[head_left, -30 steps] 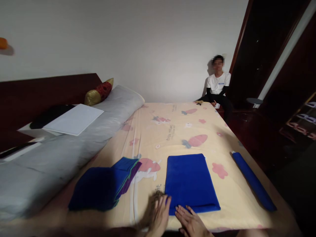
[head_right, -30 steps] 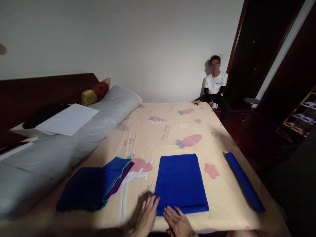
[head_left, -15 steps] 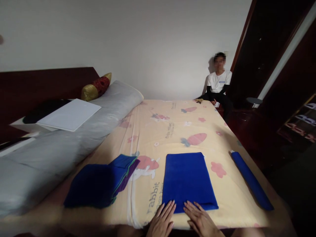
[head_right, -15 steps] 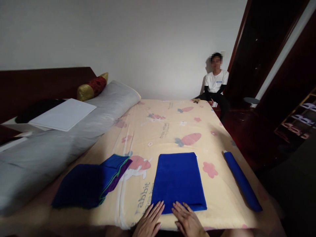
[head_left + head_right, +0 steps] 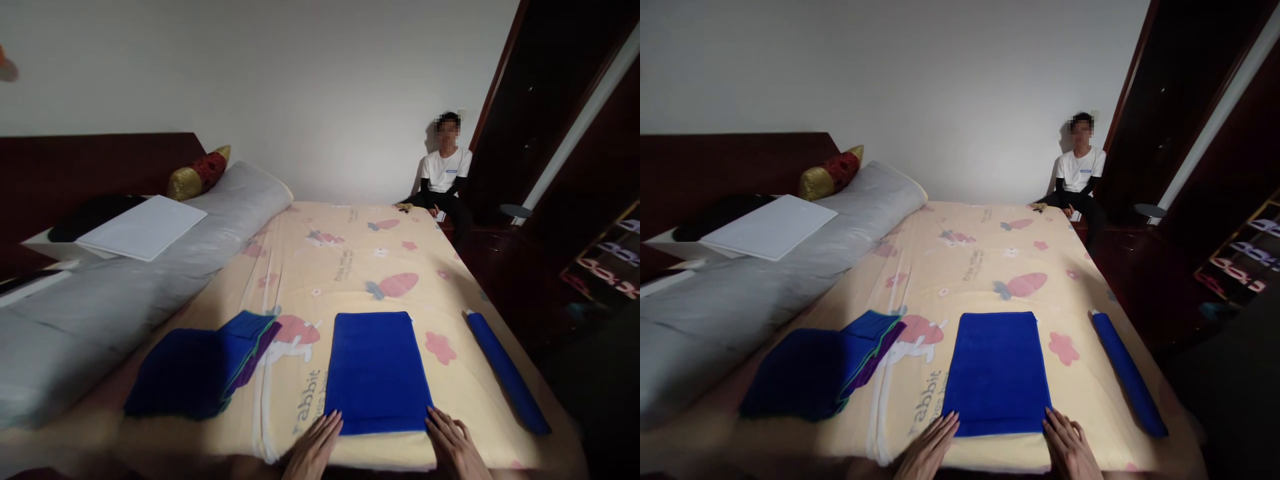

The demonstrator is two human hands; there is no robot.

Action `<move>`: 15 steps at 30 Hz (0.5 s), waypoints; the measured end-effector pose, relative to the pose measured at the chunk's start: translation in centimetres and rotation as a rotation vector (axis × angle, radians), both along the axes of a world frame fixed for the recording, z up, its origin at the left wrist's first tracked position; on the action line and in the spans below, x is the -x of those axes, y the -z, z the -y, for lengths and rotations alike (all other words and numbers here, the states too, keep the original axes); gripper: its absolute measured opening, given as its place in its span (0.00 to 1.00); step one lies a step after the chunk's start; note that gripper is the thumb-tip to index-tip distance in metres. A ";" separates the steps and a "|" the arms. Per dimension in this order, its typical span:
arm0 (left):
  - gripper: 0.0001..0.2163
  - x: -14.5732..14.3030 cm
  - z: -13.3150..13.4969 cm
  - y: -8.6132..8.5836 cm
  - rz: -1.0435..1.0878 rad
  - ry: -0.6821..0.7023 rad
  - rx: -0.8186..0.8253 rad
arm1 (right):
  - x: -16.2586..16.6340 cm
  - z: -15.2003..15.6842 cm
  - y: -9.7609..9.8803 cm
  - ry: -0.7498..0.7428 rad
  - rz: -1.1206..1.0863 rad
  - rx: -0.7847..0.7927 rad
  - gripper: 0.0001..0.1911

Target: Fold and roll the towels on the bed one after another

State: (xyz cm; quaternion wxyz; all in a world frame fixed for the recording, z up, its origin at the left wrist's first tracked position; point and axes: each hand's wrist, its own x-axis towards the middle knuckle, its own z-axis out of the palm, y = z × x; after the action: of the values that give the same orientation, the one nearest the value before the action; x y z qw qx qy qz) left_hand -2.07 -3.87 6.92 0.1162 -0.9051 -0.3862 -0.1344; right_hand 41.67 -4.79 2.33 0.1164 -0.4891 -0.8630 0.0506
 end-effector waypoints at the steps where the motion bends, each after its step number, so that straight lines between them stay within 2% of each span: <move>1: 0.28 0.5 0.0 0.1 0.004 0.005 -0.010 | 0.2 0.0 0.2 0.022 0.000 -0.029 0.28; 8: 0.24 1.5 -0.3 0.4 -0.053 -0.057 -0.072 | 1.0 -0.9 -0.1 0.065 -0.032 -0.082 0.23; 12: 0.26 1.1 -1.0 0.4 0.012 -0.077 0.022 | 1.0 -1.5 -0.8 0.052 -0.036 -0.063 0.24; 15: 0.24 0.5 -1.7 -0.3 0.087 -0.098 0.156 | 1.3 -1.9 -1.8 0.054 -0.061 -0.016 0.22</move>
State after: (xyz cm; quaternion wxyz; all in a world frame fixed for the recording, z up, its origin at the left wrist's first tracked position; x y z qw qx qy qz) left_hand -2.60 -2.14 7.22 0.0350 -0.8848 -0.4439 -0.1374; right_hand 40.34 -2.85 4.11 0.1477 -0.5095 -0.8459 0.0554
